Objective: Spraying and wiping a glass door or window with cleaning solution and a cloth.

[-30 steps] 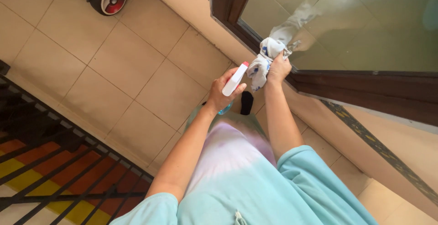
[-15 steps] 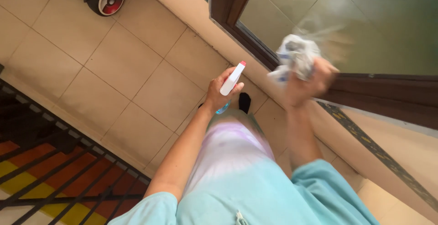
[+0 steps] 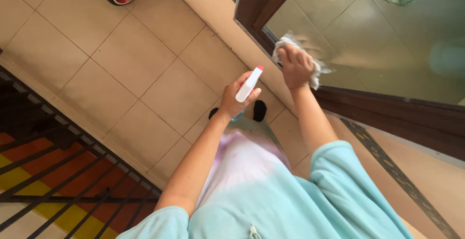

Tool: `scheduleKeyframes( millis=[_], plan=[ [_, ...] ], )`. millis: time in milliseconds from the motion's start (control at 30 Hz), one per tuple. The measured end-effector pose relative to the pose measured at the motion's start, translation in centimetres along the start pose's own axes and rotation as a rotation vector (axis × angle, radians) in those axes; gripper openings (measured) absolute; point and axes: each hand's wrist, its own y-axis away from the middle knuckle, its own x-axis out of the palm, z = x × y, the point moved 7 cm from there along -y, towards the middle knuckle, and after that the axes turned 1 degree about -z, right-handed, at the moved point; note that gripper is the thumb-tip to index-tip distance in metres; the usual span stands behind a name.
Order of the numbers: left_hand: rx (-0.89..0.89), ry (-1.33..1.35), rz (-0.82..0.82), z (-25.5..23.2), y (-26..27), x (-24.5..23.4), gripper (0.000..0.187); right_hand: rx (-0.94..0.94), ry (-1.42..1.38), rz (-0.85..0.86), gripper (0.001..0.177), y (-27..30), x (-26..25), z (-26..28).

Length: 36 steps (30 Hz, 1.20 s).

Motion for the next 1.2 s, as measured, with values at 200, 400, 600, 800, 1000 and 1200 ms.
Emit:
scheduleKeyframes(
  millis=[200, 400, 600, 800, 1000, 1200],
  plan=[
    [-0.011, 0.084, -0.022, 0.3, 0.9, -1.1, 0.052, -0.172, -0.026, 0.325, 0.006, 3.7, 5.2, 1.5],
    [0.015, -0.046, 0.023, -1.1, 0.5, -0.2, 0.053, -0.129, -0.023, 0.317, 0.018, 5.3, -0.7, -2.1],
    [0.125, 0.030, 0.139, -5.1, -0.2, 1.7, 0.054, 0.059, -0.040, 0.072, 0.013, 1.3, -11.3, -6.5],
    [0.112, 0.017, 0.213, -7.9, 0.2, 3.2, 0.050, 0.401, 0.056, -0.427, 0.018, -4.4, -21.5, -9.4],
    [0.175, 0.050, 0.281, -9.0, 2.0, 3.5, 0.049, 0.379, -0.047, -0.176, 0.032, -0.5, -15.6, -7.2],
    [0.237, 0.000, 0.294, -8.4, 4.0, 3.1, 0.048, 0.496, -0.232, -0.092, 0.026, 1.1, -15.7, -6.3]
  ],
)
